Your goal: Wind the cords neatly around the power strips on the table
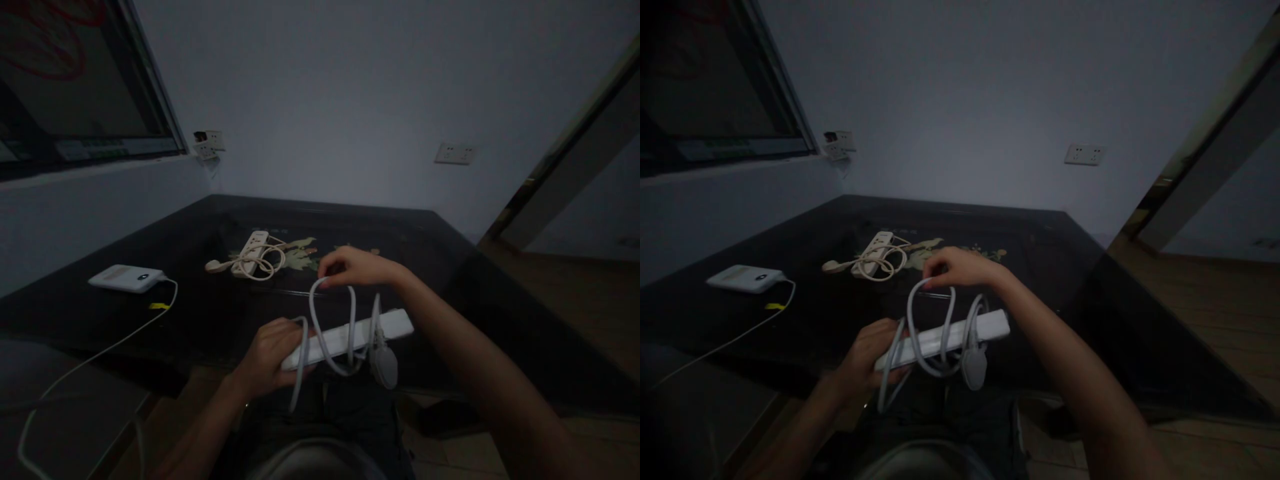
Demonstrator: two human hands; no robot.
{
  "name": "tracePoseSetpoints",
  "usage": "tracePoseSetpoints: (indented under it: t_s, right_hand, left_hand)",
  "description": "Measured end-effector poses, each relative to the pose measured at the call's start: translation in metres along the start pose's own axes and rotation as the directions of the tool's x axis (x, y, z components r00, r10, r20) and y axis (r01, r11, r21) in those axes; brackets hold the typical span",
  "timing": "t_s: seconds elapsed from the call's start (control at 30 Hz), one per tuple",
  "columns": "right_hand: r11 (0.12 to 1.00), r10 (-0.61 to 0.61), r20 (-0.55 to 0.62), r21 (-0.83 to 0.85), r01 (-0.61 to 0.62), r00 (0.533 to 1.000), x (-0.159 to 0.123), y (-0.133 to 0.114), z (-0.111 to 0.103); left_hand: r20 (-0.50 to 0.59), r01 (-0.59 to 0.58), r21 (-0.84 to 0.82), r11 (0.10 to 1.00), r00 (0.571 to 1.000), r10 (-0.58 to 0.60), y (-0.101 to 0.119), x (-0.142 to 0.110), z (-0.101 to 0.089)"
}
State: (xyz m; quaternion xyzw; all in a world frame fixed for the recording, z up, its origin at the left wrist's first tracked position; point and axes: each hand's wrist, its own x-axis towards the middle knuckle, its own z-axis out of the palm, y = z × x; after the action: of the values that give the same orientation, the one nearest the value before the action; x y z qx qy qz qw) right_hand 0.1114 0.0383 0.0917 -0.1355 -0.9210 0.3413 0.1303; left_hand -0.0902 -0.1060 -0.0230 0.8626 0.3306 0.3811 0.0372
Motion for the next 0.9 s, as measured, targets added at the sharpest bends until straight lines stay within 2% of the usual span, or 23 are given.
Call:
tracePoseSetpoints:
  t_s: [0.1, 0.17, 0.23, 0.3, 0.4, 0.47, 0.57, 0.63, 0.73, 0.9]
  right_hand:
    - [0.950, 0.118, 0.176, 0.267, -0.163, 0.977, -0.016, 0.023, 0.011]
    - [0.829, 0.191, 0.197, 0.493, -0.265, 0.962, -0.027, 0.035, 0.025]
    - [0.667, 0.275, 0.141, 0.684, -0.294, 0.951, -0.035, 0.044, 0.042]
    - [0.563, 0.357, -0.016, 0.802, -0.201, 0.934, -0.039, 0.051, 0.060]
    - [0.508, 0.438, -0.198, 0.859, -0.060, 0.877, -0.044, 0.062, 0.085]
    - [0.478, 0.483, -0.278, 0.878, 0.016, 0.830, -0.046, 0.065, 0.099]
    - [0.381, 0.575, -0.361, 0.912, 0.151, 0.734, -0.048, 0.062, 0.115]
    - [0.316, 0.616, -0.371, 0.924, 0.213, 0.695, -0.049, 0.054, 0.124]
    - [0.323, 0.616, -0.374, 0.922, 0.211, 0.693, -0.053, 0.038, 0.134]
    - [0.359, 0.623, -0.401, 0.909, 0.210, 0.672, -0.060, 0.027, 0.147]
  left_hand:
    - [-0.072, 0.018, -0.086, 0.996, 0.997, -0.024, 0.005, -0.003, 0.002]
    - [-0.142, 0.091, -0.145, 0.985, 0.984, -0.112, 0.010, -0.002, 0.005]
    - [-0.202, 0.199, -0.213, 0.956, 0.949, -0.243, 0.016, 0.001, 0.009]
    - [-0.240, 0.311, -0.282, 0.908, 0.893, -0.380, 0.020, 0.004, 0.013]
    - [-0.249, 0.457, -0.364, 0.811, 0.791, -0.558, 0.022, 0.009, 0.017]
    - [-0.256, 0.511, -0.409, 0.756, 0.731, -0.633, 0.019, 0.011, 0.020]
    - [-0.306, 0.514, -0.496, 0.700, 0.652, -0.694, 0.011, 0.012, 0.025]
    - [-0.325, 0.496, -0.551, 0.671, 0.613, -0.720, 0.006, 0.013, 0.028]
    - [-0.316, 0.480, -0.600, 0.640, 0.594, -0.740, 0.000, 0.016, 0.031]
    - [-0.290, 0.490, -0.597, 0.635, 0.606, -0.741, -0.004, 0.016, 0.033]
